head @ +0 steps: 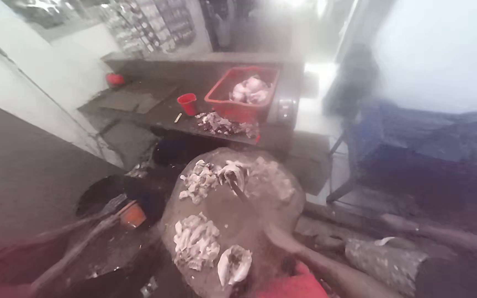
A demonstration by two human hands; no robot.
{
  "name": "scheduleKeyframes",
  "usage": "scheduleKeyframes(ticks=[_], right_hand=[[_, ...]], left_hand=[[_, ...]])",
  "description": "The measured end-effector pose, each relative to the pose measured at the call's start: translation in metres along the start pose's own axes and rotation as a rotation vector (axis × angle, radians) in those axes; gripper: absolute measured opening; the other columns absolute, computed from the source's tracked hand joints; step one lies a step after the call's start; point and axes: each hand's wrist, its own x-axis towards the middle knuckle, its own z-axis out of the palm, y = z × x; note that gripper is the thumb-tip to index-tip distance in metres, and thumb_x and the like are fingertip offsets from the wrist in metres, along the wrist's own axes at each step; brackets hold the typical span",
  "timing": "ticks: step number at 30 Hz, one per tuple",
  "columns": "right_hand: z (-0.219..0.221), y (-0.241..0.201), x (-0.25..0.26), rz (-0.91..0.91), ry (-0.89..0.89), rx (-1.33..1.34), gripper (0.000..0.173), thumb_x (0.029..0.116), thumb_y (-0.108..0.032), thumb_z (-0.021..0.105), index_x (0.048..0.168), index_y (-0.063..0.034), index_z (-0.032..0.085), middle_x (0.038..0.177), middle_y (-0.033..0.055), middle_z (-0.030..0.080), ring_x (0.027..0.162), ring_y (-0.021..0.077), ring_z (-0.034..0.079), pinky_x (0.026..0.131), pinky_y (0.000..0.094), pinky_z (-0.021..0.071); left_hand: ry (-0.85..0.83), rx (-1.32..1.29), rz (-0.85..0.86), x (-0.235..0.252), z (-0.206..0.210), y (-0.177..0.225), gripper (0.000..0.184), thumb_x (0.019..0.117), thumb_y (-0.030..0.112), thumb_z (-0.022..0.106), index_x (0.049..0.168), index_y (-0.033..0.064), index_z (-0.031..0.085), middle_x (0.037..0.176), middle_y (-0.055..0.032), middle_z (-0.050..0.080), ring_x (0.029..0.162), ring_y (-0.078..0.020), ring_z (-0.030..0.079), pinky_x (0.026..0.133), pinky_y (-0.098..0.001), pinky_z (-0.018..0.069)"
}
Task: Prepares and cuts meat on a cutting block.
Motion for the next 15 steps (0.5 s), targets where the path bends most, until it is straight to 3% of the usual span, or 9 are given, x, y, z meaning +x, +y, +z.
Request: scheduleKeyframes(ticks=[1,3,5,7,10,12,15], right_hand=[[0.001,0.016,-0.011,0.05,-0.022,-0.053,0.057,0.1093,-0.051,0.035,0.146,-0.0101,0.051,0.122,0.0184,0.067,0.111,0.0295,0.067,0.099,0.0519,0.053],[0.004,0.041,-0.029,0.155,-0.059,-0.106,0.061,0.1081,-0.053,0.036,0.146,-0.0087,0.053,0.128,0.0201,0.067,0.119,0.0325,0.065,0.105,0.0548,0.0501],[0.004,0.048,-0.046,0.163,-0.043,-0.061,0.059,0.1082,-0.052,0.037,0.144,-0.0081,0.054,0.125,0.0191,0.068,0.116,0.0302,0.066,0.104,0.0522,0.0514],[0.008,0.053,-0.061,0.147,0.009,0.014,0.057,0.1089,-0.05,0.037,0.134,-0.0043,0.06,0.112,0.0186,0.069,0.102,0.0282,0.069,0.095,0.05,0.0552],[0.008,0.056,-0.076,0.216,0.055,0.132,0.052,0.1101,-0.044,0.038,0.132,-0.0019,0.059,0.108,0.0175,0.069,0.097,0.0266,0.068,0.091,0.0472,0.056],[0.004,0.048,-0.084,0.258,0.116,0.105,0.051,0.11,-0.043,0.04,0.136,-0.0028,0.056,0.11,0.0184,0.069,0.099,0.0276,0.069,0.09,0.0492,0.0563],[-0.008,0.018,-0.095,0.181,0.221,-0.024,0.05,0.1092,-0.041,0.04,0.14,-0.0033,0.052,0.109,0.0163,0.068,0.097,0.0243,0.068,0.09,0.0462,0.0561]], left_hand=[[-0.13,0.005,-0.06,0.017,-0.007,-0.015,0.048,0.1006,0.037,0.064,0.128,-0.0028,0.063,0.11,-0.0189,0.072,0.1,-0.0275,0.07,0.092,-0.0481,0.0573],[-0.225,-0.041,-0.116,0.037,-0.011,-0.016,0.051,0.1,0.038,0.064,0.134,0.0008,0.061,0.116,-0.0169,0.071,0.107,-0.0266,0.068,0.098,-0.0504,0.0542],[-0.233,-0.184,-0.072,0.043,-0.013,0.012,0.039,0.1007,0.028,0.063,0.129,0.0001,0.062,0.105,-0.012,0.072,0.094,-0.0198,0.069,0.089,-0.0413,0.0576],[-0.287,-0.41,-0.04,0.05,-0.011,0.031,0.028,0.1021,0.022,0.058,0.116,-0.0006,0.066,0.095,-0.0093,0.073,0.084,-0.0171,0.069,0.079,-0.0359,0.0588],[-0.432,-0.658,0.024,0.052,-0.012,0.085,0.037,0.1103,0.027,0.043,0.123,-0.0005,0.063,0.103,-0.0132,0.074,0.087,-0.0231,0.073,0.079,-0.0396,0.0618],[-0.471,-0.583,0.064,0.076,-0.006,0.092,0.046,0.113,0.033,0.033,0.133,0.0014,0.06,0.109,-0.0131,0.074,0.088,-0.0228,0.073,0.08,-0.0399,0.062],[-0.346,-0.49,-0.048,0.114,0.016,0.07,0.044,0.113,0.033,0.033,0.128,0.002,0.06,0.089,-0.0103,0.074,0.071,-0.0188,0.071,0.065,-0.0348,0.0606]])
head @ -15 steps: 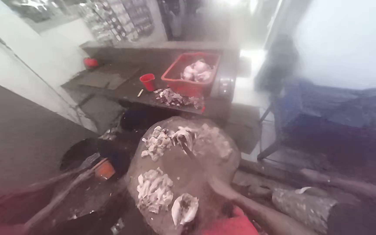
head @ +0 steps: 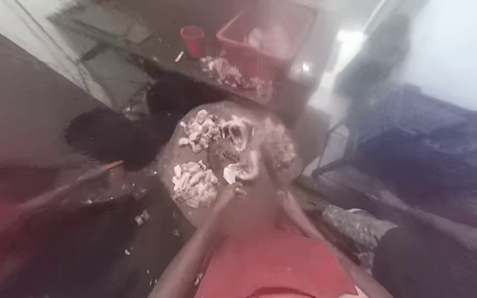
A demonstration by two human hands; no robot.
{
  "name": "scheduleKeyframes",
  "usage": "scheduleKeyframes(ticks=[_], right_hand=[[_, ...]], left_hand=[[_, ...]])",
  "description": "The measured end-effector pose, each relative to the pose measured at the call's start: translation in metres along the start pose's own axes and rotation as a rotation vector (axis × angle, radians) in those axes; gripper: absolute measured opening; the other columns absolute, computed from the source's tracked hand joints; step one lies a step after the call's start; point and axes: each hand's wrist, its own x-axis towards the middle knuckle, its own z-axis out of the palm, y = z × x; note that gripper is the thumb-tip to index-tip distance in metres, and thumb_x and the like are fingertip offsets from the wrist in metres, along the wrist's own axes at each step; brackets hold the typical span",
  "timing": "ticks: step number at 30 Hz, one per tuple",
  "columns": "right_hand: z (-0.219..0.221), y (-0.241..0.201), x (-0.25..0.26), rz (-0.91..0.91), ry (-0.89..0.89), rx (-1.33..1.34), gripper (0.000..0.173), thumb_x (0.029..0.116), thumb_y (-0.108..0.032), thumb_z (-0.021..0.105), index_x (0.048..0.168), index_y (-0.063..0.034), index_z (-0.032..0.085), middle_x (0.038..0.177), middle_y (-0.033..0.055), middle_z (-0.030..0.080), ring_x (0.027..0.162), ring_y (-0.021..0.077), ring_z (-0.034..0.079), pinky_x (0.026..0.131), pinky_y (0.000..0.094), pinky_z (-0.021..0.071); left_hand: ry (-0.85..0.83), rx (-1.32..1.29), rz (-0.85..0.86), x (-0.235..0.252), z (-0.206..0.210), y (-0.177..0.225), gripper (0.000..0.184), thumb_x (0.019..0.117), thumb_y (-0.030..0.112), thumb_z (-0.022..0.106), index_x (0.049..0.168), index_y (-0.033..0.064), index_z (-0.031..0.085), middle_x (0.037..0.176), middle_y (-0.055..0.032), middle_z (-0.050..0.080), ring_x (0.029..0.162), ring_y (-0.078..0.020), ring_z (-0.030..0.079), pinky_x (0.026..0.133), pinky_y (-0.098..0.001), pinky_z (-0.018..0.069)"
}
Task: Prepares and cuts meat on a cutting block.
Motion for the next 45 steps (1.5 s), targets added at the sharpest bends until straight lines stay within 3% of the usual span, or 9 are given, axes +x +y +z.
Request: scheduleKeyframes(ticks=[5,8,11,15,20,24,32,42,45], right_hand=[[-0.043,-0.094,-0.031,-0.476,0.099,0.208,0.069,0.1067,-0.054,0.037,0.142,0.0047,0.048,0.09,0.0032,0.066,0.073,0.0054,0.063,0.07,0.0282,0.0591],[-0.04,-0.128,-0.043,-0.65,0.071,0.366,0.078,0.1011,-0.064,0.045,0.139,0.0032,0.049,0.11,0.0002,0.067,0.098,-0.0007,0.063,0.09,0.0243,0.0568],[0.01,-0.081,-0.023,-0.528,0.141,0.26,0.063,0.09,-0.043,0.068,0.123,0.0105,0.062,0.105,0.0105,0.073,0.098,0.0051,0.067,0.093,0.0267,0.0557],[0.051,-0.01,0.025,-0.049,-0.128,-0.149,0.056,0.109,-0.046,0.04,0.134,-0.0008,0.06,0.118,0.0203,0.069,0.11,0.0298,0.068,0.1,0.0516,0.0525],[0.03,-0.058,0.002,-0.189,-0.117,0.014,0.054,0.1075,-0.041,0.037,0.13,0.004,0.058,0.095,0.0122,0.066,0.083,0.0172,0.064,0.08,0.0387,0.0566],[0.035,-0.06,0.004,-0.258,-0.084,0.104,0.064,0.0947,-0.036,0.06,0.144,0.0038,0.05,0.124,0.0156,0.068,0.111,0.0141,0.066,0.101,0.0342,0.0537],[0.028,0.022,0.011,0.055,-0.193,0.029,0.048,0.1117,-0.036,0.034,0.127,-0.0013,0.063,0.115,0.0149,0.069,0.106,0.021,0.066,0.097,0.0427,0.0538],[-0.016,-0.155,-0.032,-0.549,0.118,0.358,0.058,0.1091,-0.046,0.041,0.13,0.006,0.053,0.101,-0.0016,0.067,0.094,-0.0053,0.063,0.089,0.0176,0.0546],[0.024,-0.114,-0.033,-0.524,0.093,0.193,0.04,0.0985,-0.024,0.061,0.118,0.0117,0.063,0.103,0.0092,0.071,0.098,0.0005,0.065,0.089,0.0182,0.0534]], left_hand=[[0.034,-0.092,-0.035,0.0,0.008,0.006,0.044,0.1122,0.038,0.033,0.12,0.0036,0.06,0.081,-0.0073,0.07,0.063,-0.0158,0.066,0.058,-0.0306,0.0569],[0.072,-0.101,-0.071,-0.005,0.015,0.016,0.043,0.112,0.037,0.035,0.117,0.0028,0.061,0.08,-0.0079,0.072,0.061,-0.0157,0.067,0.056,-0.0304,0.0568],[0.106,-0.075,-0.093,-0.015,0.021,0.025,0.042,0.1124,0.035,0.034,0.119,0.0033,0.06,0.08,-0.0067,0.069,0.06,-0.0146,0.065,0.057,-0.0301,0.056],[0.143,-0.15,-0.078,-0.015,0.016,0.01,0.039,0.112,0.032,0.037,0.122,0.0014,0.059,0.083,-0.0103,0.072,0.061,-0.0176,0.067,0.055,-0.0314,0.0567],[0.089,-0.09,-0.044,-0.02,-0.014,-0.026,0.039,0.1129,0.03,0.034,0.123,0.001,0.058,0.087,-0.0074,0.072,0.065,-0.0152,0.067,0.059,-0.0301,0.0569],[0.091,-0.063,-0.013,-0.024,-0.02,-0.035,0.036,0.1124,0.029,0.038,0.122,0.0014,0.06,0.084,-0.0043,0.07,0.065,-0.0126,0.065,0.06,-0.0282,0.0563],[0.022,0.348,0.105,-0.095,-0.041,0.006,0.031,0.109,0.028,0.046,0.116,0.0036,0.063,0.079,-0.0012,0.061,0.065,-0.0102,0.057,0.064,-0.0294,0.0524],[0.132,0.008,-0.051,-0.01,0.011,-0.033,0.044,0.1127,0.037,0.035,0.131,0.004,0.057,0.092,-0.0053,0.07,0.065,-0.0104,0.062,0.061,-0.028,0.0537],[0.11,-0.094,-0.059,-0.016,0.025,-0.034,0.042,0.1136,0.032,0.033,0.136,0.0011,0.05,0.095,-0.0065,0.071,0.062,-0.0088,0.06,0.057,-0.026,0.0511]])
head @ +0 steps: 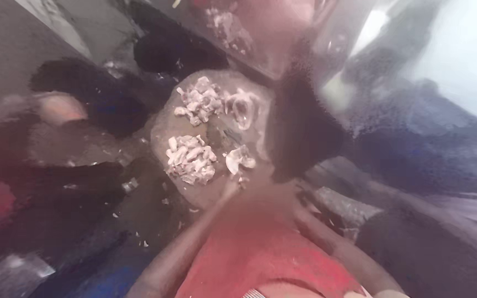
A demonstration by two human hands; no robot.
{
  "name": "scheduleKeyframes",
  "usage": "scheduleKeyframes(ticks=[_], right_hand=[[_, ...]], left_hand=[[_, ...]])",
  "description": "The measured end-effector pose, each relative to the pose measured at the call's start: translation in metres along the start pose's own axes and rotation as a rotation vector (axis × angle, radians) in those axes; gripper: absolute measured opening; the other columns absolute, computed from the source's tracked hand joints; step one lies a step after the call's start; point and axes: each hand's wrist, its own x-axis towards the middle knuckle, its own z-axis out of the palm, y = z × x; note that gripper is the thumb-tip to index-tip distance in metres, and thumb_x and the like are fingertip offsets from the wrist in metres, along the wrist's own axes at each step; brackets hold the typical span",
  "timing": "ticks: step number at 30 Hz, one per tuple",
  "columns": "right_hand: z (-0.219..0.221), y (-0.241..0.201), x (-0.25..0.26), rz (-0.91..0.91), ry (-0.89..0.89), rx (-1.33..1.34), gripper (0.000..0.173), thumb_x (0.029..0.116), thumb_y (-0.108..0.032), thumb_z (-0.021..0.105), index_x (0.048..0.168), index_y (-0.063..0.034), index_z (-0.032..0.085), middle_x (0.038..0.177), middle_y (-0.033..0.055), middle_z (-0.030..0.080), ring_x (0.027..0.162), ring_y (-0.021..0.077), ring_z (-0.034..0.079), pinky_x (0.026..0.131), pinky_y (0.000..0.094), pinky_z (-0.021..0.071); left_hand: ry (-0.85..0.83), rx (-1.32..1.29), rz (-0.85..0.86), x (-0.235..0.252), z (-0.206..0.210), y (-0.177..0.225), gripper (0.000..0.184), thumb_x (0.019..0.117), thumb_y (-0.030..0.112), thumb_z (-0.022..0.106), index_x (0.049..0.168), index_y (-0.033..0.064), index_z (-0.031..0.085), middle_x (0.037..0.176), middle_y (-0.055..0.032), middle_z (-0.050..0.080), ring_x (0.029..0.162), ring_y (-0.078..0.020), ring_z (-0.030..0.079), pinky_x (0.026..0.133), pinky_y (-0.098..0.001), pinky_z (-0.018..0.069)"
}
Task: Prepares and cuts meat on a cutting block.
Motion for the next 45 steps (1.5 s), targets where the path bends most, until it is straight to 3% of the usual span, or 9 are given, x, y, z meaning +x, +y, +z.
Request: scheduleKeyframes(ticks=[4,12,14,23,27,30,34,41,45], right_hand=[[0.04,0.105,-0.02,0.435,-0.315,-0.26,0.051,0.1094,-0.041,0.04,0.134,-0.0005,0.06,0.111,0.0178,0.07,0.102,0.0247,0.069,0.095,0.0467,0.0555],[0.016,0.054,0.006,0.38,-0.28,-0.076,0.053,0.1066,-0.042,0.036,0.125,0.0024,0.058,0.086,0.0066,0.062,0.073,0.0124,0.061,0.071,0.0346,0.0562],[0.021,0.057,0.004,0.407,-0.291,-0.025,0.054,0.1044,-0.039,0.044,0.137,0.0026,0.056,0.107,0.0126,0.069,0.095,0.0147,0.067,0.089,0.0354,0.057],[-0.007,0.106,-0.043,0.594,-0.375,-0.284,0.049,0.1065,-0.043,0.049,0.127,-0.0008,0.063,0.105,0.0177,0.07,0.097,0.027,0.069,0.091,0.0484,0.0549],[-0.028,0.133,-0.081,0.672,-0.169,-0.306,0.038,0.1063,-0.033,0.055,0.13,-0.0039,0.062,0.107,0.016,0.072,0.096,0.0249,0.071,0.09,0.0471,0.0577],[-0.04,0.151,-0.089,0.676,-0.128,-0.254,0.038,0.1075,-0.034,0.051,0.13,-0.0046,0.063,0.107,0.0144,0.072,0.096,0.0223,0.07,0.092,0.045,0.0569],[-0.041,0.152,-0.084,0.713,-0.165,-0.17,0.04,0.1076,-0.037,0.05,0.129,-0.0066,0.062,0.109,0.0123,0.071,0.099,0.0194,0.069,0.093,0.0425,0.0569],[-0.044,0.11,-0.042,0.658,-0.34,-0.222,0.053,0.1068,-0.05,0.044,0.133,-0.0083,0.062,0.113,0.015,0.071,0.105,0.0255,0.069,0.096,0.049,0.0543],[-0.029,0.044,0.0,0.343,-0.334,0.008,0.06,0.1061,-0.053,0.036,0.125,-0.0025,0.064,0.097,0.0049,0.067,0.087,0.0077,0.062,0.083,0.0289,0.0545]], left_hand=[[0.024,-0.04,0.002,-0.008,-0.006,-0.001,0.037,0.113,0.03,0.036,0.125,0.0012,0.056,0.081,-0.0035,0.066,0.059,-0.0089,0.058,0.054,-0.0248,0.0504],[0.004,-0.066,-0.023,-0.016,-0.052,-0.042,0.034,0.1107,0.033,0.044,0.12,0.0036,0.058,0.075,0.0011,0.057,0.057,-0.0077,0.052,0.053,-0.0238,0.048],[0.014,-0.045,0.034,-0.016,-0.059,-0.039,0.032,0.1105,0.031,0.045,0.12,0.0031,0.058,0.073,0.0012,0.056,0.057,-0.0083,0.052,0.053,-0.0248,0.0485],[0.095,0.328,0.242,-0.03,-0.097,0.098,0.035,0.1114,0.031,0.041,0.12,0.005,0.061,0.074,0.0001,0.058,0.059,-0.008,0.053,0.056,-0.0254,0.0493],[0.449,0.765,0.489,0.031,-0.077,0.124,0.051,0.1027,0.03,0.06,0.149,0.0132,0.048,0.139,-0.0166,0.058,0.121,-0.0336,0.061,0.101,-0.0565,0.0509],[0.253,0.934,0.535,0.059,-0.037,0.118,0.052,0.1014,0.035,0.063,0.149,0.0198,0.049,0.15,-0.0163,0.05,0.128,-0.0362,0.058,0.102,-0.0589,0.0508],[-0.013,1.101,0.526,0.081,-0.02,0.09,0.041,0.1029,0.033,0.059,0.139,0.0133,0.06,0.131,-0.0154,0.064,0.116,-0.0298,0.065,0.099,-0.052,0.0536],[0.105,0.908,0.264,0.044,-0.044,0.05,0.041,0.0999,0.039,0.065,0.129,0.0096,0.061,0.101,-0.0112,0.07,0.086,-0.0226,0.069,0.083,-0.0457,0.0584],[0.107,0.807,0.308,0.028,-0.043,0.034,0.042,0.1007,0.03,0.064,0.131,0.0017,0.056,0.098,-0.0133,0.07,0.086,-0.0233,0.069,0.082,-0.0458,0.0587]])
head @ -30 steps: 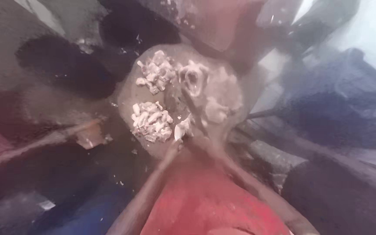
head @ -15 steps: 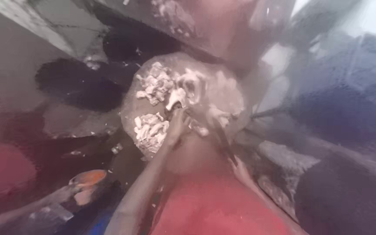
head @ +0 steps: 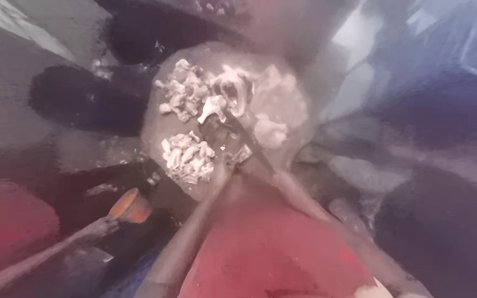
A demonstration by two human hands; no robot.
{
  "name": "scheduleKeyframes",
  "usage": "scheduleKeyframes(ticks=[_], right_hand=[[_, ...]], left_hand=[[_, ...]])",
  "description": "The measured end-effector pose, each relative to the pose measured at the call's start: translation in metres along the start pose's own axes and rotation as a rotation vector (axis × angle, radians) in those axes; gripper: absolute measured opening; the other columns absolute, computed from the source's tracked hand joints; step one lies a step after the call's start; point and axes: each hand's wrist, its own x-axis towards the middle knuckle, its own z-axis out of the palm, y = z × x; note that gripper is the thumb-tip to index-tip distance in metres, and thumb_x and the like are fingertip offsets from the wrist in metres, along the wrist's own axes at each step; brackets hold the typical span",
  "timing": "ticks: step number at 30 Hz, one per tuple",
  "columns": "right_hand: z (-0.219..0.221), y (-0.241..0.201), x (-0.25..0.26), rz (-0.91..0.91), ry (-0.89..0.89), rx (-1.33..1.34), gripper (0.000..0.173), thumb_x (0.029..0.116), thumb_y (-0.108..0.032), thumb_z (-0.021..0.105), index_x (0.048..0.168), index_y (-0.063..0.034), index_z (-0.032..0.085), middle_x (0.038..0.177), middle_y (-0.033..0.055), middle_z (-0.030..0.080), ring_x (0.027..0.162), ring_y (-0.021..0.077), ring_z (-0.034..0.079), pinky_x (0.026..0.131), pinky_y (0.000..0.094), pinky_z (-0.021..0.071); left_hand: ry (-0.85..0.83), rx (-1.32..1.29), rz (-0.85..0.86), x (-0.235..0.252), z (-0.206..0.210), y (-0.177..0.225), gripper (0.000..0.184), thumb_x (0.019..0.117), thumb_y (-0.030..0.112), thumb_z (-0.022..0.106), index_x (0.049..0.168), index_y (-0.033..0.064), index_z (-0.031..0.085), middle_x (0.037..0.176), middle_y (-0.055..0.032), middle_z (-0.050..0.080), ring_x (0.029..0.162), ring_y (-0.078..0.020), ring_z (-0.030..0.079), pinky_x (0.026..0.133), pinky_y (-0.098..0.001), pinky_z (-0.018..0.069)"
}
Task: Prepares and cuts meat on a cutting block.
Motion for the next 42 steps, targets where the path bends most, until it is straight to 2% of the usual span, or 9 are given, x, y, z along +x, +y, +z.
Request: scheduleKeyframes(ticks=[5,9,14,20,26,30,34,38,42], right_hand=[[0.041,0.035,0.043,0.081,-0.035,-0.152,0.049,0.1099,-0.039,0.038,0.127,-0.0004,0.063,0.103,0.0164,0.069,0.094,0.0222,0.068,0.089,0.0424,0.0555],[0.047,0.07,0.056,0.188,-0.101,-0.248,0.06,0.11,-0.051,0.03,0.123,-0.004,0.065,0.104,0.0162,0.069,0.097,0.0258,0.068,0.092,0.0479,0.0545],[0.029,0.043,0.019,0.191,0.023,-0.251,0.051,0.1059,-0.049,0.046,0.128,-0.0076,0.066,0.11,0.0117,0.072,0.101,0.0211,0.069,0.095,0.0459,0.0559],[-0.006,0.075,-0.012,0.275,-0.381,-0.375,0.048,0.1083,-0.044,0.046,0.14,-0.0103,0.058,0.12,0.0168,0.069,0.113,0.0279,0.067,0.102,0.0509,0.0513],[-0.013,0.076,-0.007,0.263,-0.227,-0.296,0.053,0.1065,-0.05,0.047,0.134,-0.0068,0.061,0.117,0.0165,0.069,0.108,0.0257,0.068,0.099,0.0482,0.0533],[0.005,0.088,-0.004,0.341,0.056,-0.173,0.05,0.1077,-0.044,0.048,0.137,-0.0053,0.057,0.114,0.017,0.07,0.103,0.0264,0.069,0.095,0.0479,0.0554],[0.013,0.092,-0.014,0.364,0.112,-0.028,0.048,0.1102,-0.039,0.042,0.138,-0.0028,0.056,0.119,0.0177,0.068,0.108,0.0243,0.068,0.098,0.0449,0.0544],[0.003,0.055,-0.004,0.205,0.115,-0.065,0.048,0.1107,-0.032,0.039,0.147,-0.003,0.051,0.125,0.0159,0.067,0.112,0.0195,0.067,0.101,0.0397,0.0534],[0.005,-0.009,0.0,-0.196,0.224,0.09,0.06,0.1074,-0.047,0.038,0.138,0.0033,0.05,0.09,0.0041,0.062,0.077,0.0067,0.06,0.074,0.0292,0.0557]], left_hand=[[0.056,0.036,-0.033,-0.009,0.004,0.01,0.053,0.1008,0.027,0.064,0.143,-0.0002,0.048,0.122,-0.0207,0.066,0.109,-0.0302,0.068,0.097,-0.0496,0.0551],[0.065,0.045,-0.027,-0.008,0.01,-0.002,0.04,0.1009,0.033,0.063,0.128,0.0047,0.059,0.106,-0.014,0.069,0.093,-0.025,0.069,0.086,-0.0471,0.0584],[0.099,-0.323,0.079,0.012,-0.02,-0.004,0.042,0.1028,0.022,0.06,0.141,0.0073,0.054,0.127,-0.0113,0.067,0.106,-0.0179,0.07,0.092,-0.038,0.0594],[0.363,-0.073,0.017,0.089,-0.098,0.018,0.044,0.1045,0.034,0.057,0.142,0.0109,0.054,0.132,-0.0188,0.063,0.116,-0.0351,0.065,0.097,-0.058,0.0529],[0.245,0.32,-0.097,0.138,-0.098,0.024,0.054,0.1018,0.041,0.054,0.149,0.0149,0.05,0.123,-0.0251,0.067,0.11,-0.0464,0.066,0.089,-0.0702,0.0504],[0.031,-0.057,-0.129,0.076,-0.102,0.05,0.047,0.1093,0.04,0.045,0.133,0.0019,0.059,0.113,-0.022,0.067,0.1,-0.0333,0.066,0.091,-0.0545,0.0532],[-0.063,-0.515,-0.126,-0.001,-0.062,0.058,0.038,0.1121,0.034,0.039,0.133,0.0061,0.053,0.084,-0.0012,0.061,0.065,-0.0087,0.057,0.06,-0.0262,0.052],[-0.166,-0.442,-0.219,-0.022,0.009,0.021,0.044,0.1128,0.037,0.035,0.133,0.0027,0.055,0.085,-0.0038,0.063,0.065,-0.0105,0.06,0.062,-0.0282,0.0548],[-0.195,-0.423,-0.285,-0.04,0.036,0.02,0.046,0.1131,0.036,0.034,0.131,-0.0002,0.056,0.087,-0.0061,0.062,0.067,-0.011,0.058,0.064,-0.0292,0.0529]])
